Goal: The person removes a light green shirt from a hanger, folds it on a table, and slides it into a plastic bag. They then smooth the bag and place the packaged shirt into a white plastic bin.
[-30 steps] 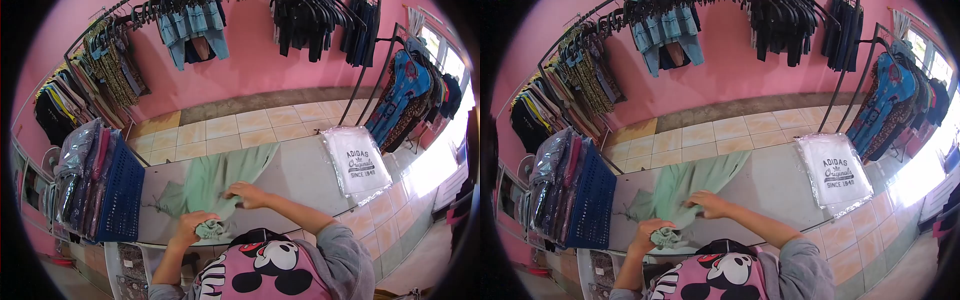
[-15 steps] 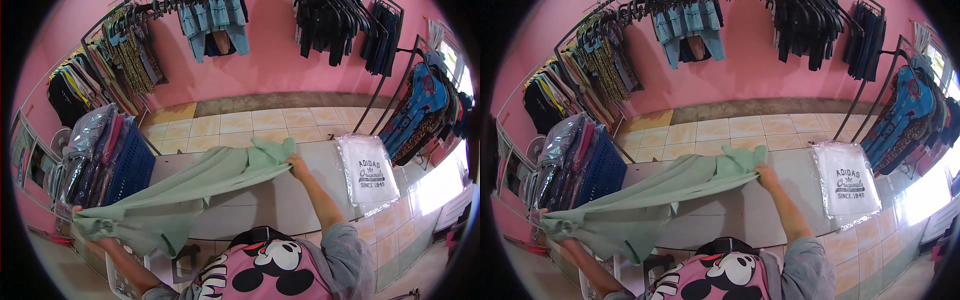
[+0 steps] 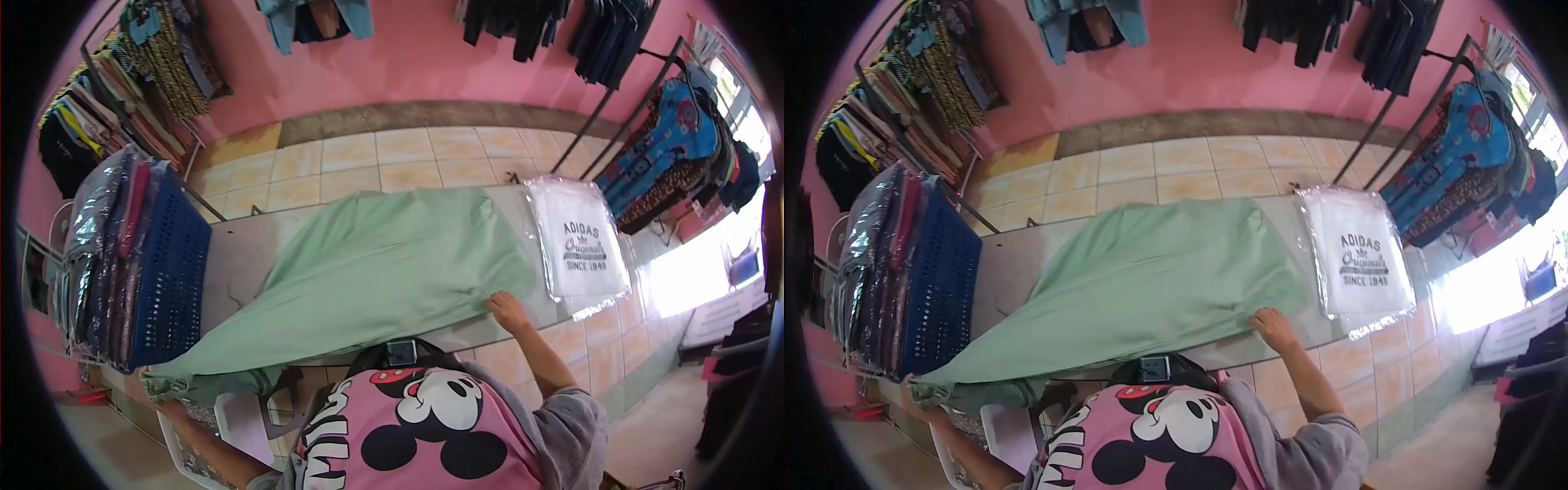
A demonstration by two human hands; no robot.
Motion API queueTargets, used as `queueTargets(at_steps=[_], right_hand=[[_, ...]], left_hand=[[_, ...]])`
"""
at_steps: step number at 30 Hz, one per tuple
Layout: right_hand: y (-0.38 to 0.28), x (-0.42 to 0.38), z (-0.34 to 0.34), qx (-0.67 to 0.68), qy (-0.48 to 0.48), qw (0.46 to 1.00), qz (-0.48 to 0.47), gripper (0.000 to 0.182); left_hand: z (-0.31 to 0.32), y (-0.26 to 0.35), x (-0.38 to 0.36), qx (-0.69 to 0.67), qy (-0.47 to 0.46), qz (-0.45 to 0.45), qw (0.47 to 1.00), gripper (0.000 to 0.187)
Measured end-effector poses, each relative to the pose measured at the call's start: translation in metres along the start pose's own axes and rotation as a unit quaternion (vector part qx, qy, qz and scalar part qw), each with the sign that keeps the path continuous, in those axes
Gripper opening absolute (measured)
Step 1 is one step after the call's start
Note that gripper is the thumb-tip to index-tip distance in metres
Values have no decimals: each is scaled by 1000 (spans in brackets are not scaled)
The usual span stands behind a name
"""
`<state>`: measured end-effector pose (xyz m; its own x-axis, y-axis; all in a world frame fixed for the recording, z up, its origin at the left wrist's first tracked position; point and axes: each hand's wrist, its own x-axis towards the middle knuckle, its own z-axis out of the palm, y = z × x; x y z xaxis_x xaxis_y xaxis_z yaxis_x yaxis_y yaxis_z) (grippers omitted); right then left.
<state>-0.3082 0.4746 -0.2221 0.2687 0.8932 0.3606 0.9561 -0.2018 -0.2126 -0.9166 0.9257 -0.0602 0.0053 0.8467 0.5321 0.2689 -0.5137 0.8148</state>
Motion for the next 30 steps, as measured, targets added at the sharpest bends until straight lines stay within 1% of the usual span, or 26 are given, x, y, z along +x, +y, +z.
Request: queueTargets(at_steps=[1,2,3,4,5,6,8,9,10,11,12,13,14,15,16,18,19,21,22,23,24,25,26,27,28,30], right_hand=[[-2,-13,10,-7,-46,999,13,19],[-2,-24,19,-3,-59,997,42,21],[-6,-28,17,-2,-64,997,49,21],[-11,-22,7,29,-70,994,74,24],[-12,-19,1,59,-74,991,97,26],[-7,-23,3,59,-76,990,102,26],[9,-31,9,91,-23,974,205,24],[15,-31,11,89,-25,974,207,24],[21,-26,10,57,64,959,269,19],[25,-20,10,25,152,932,327,15],[25,-13,7,59,184,906,377,9],[27,-10,8,59,184,906,377,9],[30,-7,9,144,155,882,422,12],[31,-4,10,228,124,848,462,15],[32,-1,11,229,124,848,462,15],[33,5,13,84,48,898,429,21],[40,4,17,85,47,898,429,21],[59,7,24,46,21,934,354,24],[63,17,21,46,21,934,353,24],[67,28,19,181,44,886,424,23],[70,37,16,311,67,814,485,24],[75,42,19,311,68,814,486,24],[81,48,23,431,86,747,499,24],[83,51,26,543,102,666,501,25],[83,54,24,544,103,666,500,25],[78,61,17,397,-69,760,510,29]], left_hand=[[13,12,-11,58,12,-13,998,47],[12,7,-16,59,3,-17,998,47],[8,-2,-23,9,0,-87,996,47],[5,-8,-28,-41,0,-157,987,46],[4,-13,-28,-40,-5,-160,986,46],[4,-16,-31,-33,-9,-152,988,46],[-11,-35,-32,-21,-13,-138,990,45],[-12,-40,-31,-14,-13,-130,991,45],[-19,-47,-34,-8,-13,-122,992,44],[-31,-53,-43,-1,-13,-113,993,44],[-24,-44,-54,5,-12,-104,994,44],[-27,-49,-53,12,-11,-94,995,43],[-40,-65,-42,19,-10,-84,996,43],[-34,-63,-42,26,-8,-74,997,42],[-29,-62,-40,33,-6,-65,997,42],[-34,-69,-33,48,-4,-46,998,41],[-31,-68,-36,55,-3,-36,998,41],[-39,-64,-57,69,0,-17,997,40],[-36,-68,-50,77,1,-7,997,40],[-39,-70,-53,84,2,3,996,39],[-32,-76,-35,90,3,13,996,39],[-35,-80,-35,97,3,23,995,38],[-37,-84,-34,96,2,24,995,38],[-52,-90,-52,119,2,1,993,38],[-56,-99,-48,142,3,-22,990,38],[-75,-125,-39,190,6,-68,979,37]])
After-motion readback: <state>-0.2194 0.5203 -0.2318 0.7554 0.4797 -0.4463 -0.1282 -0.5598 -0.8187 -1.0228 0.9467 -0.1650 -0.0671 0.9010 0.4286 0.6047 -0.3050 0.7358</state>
